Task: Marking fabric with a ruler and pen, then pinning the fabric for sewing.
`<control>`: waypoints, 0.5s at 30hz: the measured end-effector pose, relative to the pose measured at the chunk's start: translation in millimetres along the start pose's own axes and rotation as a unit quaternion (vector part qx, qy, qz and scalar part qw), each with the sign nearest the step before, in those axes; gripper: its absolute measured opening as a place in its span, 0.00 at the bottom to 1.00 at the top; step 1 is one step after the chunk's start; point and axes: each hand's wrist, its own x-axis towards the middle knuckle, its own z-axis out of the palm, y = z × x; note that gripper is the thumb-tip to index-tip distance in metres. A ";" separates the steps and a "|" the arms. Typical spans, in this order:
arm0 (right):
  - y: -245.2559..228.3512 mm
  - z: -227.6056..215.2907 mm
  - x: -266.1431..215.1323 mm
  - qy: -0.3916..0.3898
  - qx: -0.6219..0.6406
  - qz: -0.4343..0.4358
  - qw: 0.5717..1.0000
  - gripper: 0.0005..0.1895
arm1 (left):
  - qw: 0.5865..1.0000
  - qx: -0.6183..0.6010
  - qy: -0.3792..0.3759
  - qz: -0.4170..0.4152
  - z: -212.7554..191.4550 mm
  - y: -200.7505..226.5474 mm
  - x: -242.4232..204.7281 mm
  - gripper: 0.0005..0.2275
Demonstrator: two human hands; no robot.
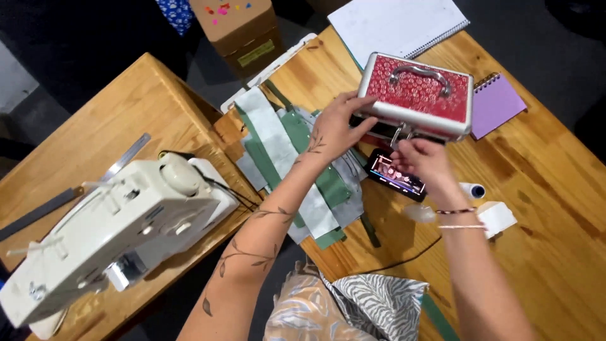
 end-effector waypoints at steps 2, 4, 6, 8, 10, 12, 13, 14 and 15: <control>-45.1 -4.0 -10.4 -0.015 -0.012 -0.025 1.000 0.12 | 0.999 0.017 0.008 0.049 -12.7 9.8 21.5 0.19; -78.0 -15.4 -8.4 -0.029 -0.024 -0.053 0.998 0.12 | 0.994 0.034 0.020 0.101 -21.7 19.9 46.4 0.20; -100.0 -30.4 9.0 -0.030 -0.154 -0.053 0.986 0.14 | 0.991 0.079 0.033 0.106 -31.6 27.4 75.9 0.16; -107.2 -39.2 11.1 0.023 -0.224 -0.073 0.972 0.12 | 0.988 0.085 0.048 0.119 -34.0 27.4 91.4 0.15; -107.1 -43.1 13.4 0.075 -0.294 -0.090 0.949 0.15 | 0.985 0.090 0.062 0.132 -35.2 27.4 102.6 0.15; -97.5 -42.9 15.6 0.073 -0.345 -0.122 0.928 0.11 | 0.983 0.107 0.062 0.135 -34.5 27.4 107.1 0.21; -92.4 -39.6 20.6 0.074 -0.345 -0.122 0.928 0.11 | 0.983 0.106 0.062 0.136 -34.5 27.5 108.5 0.21; -87.2 -36.2 25.2 0.063 -0.383 -0.142 0.911 0.10 | 0.985 0.094 0.065 0.132 -34.6 27.7 109.5 0.20; -80.3 -33.0 26.9 0.052 -0.419 -0.158 0.893 0.09 | 0.987 0.080 0.066 0.126 -34.0 28.3 108.1 0.20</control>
